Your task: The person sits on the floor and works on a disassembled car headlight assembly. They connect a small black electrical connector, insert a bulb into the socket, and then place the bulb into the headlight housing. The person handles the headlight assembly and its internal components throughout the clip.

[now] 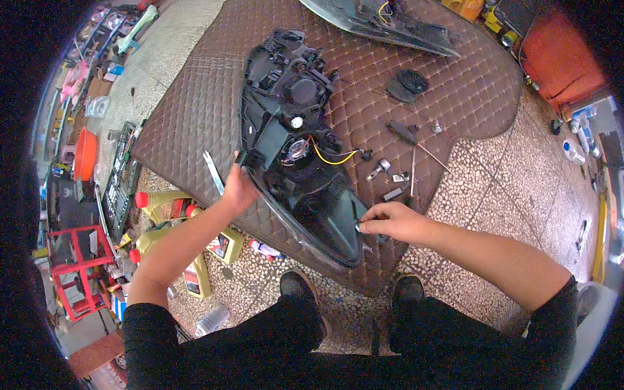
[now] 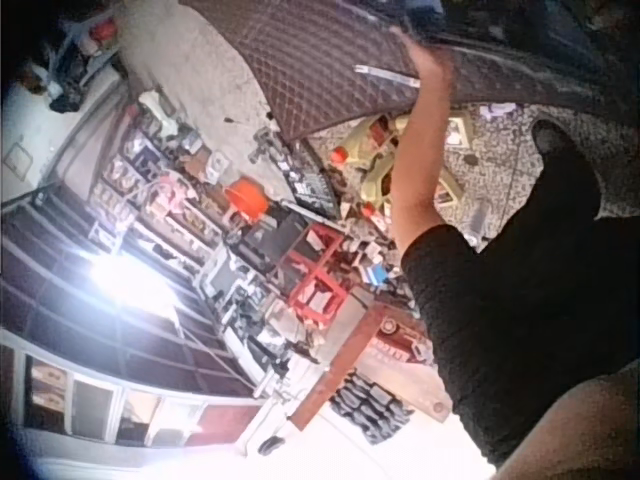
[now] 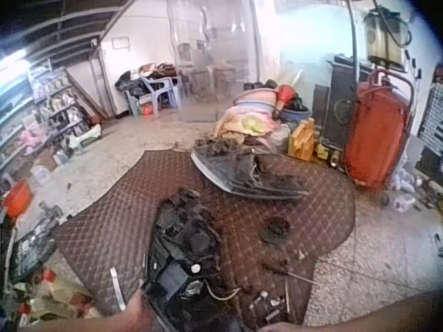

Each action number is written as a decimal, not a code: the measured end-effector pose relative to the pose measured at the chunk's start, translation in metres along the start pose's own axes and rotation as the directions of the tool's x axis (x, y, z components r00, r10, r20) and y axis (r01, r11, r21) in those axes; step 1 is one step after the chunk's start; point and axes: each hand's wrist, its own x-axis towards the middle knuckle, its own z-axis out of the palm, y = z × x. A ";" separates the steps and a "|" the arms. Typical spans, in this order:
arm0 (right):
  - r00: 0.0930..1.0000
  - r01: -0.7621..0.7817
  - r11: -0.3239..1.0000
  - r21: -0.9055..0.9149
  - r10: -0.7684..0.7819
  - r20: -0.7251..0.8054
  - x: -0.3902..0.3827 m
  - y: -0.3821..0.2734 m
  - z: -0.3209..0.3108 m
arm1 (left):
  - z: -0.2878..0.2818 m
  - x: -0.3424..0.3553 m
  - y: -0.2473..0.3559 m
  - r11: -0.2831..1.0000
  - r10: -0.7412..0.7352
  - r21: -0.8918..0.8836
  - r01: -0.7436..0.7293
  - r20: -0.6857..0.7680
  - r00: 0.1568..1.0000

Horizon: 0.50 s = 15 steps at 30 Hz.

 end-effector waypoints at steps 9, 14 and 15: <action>0.989 0.104 0.993 -0.051 -0.109 -0.098 -0.004 0.009 0.038 | -0.017 -0.004 0.003 0.991 0.039 0.134 -0.027 -0.091 0.995; 0.994 0.111 0.993 0.032 -0.112 0.007 -0.005 0.006 0.057 | -0.017 -0.006 0.013 0.990 0.082 0.120 -0.068 -0.109 0.991; 0.992 0.129 0.992 0.019 -0.129 0.014 -0.004 0.005 0.059 | -0.016 -0.006 0.014 0.990 0.096 0.117 -0.080 -0.140 0.985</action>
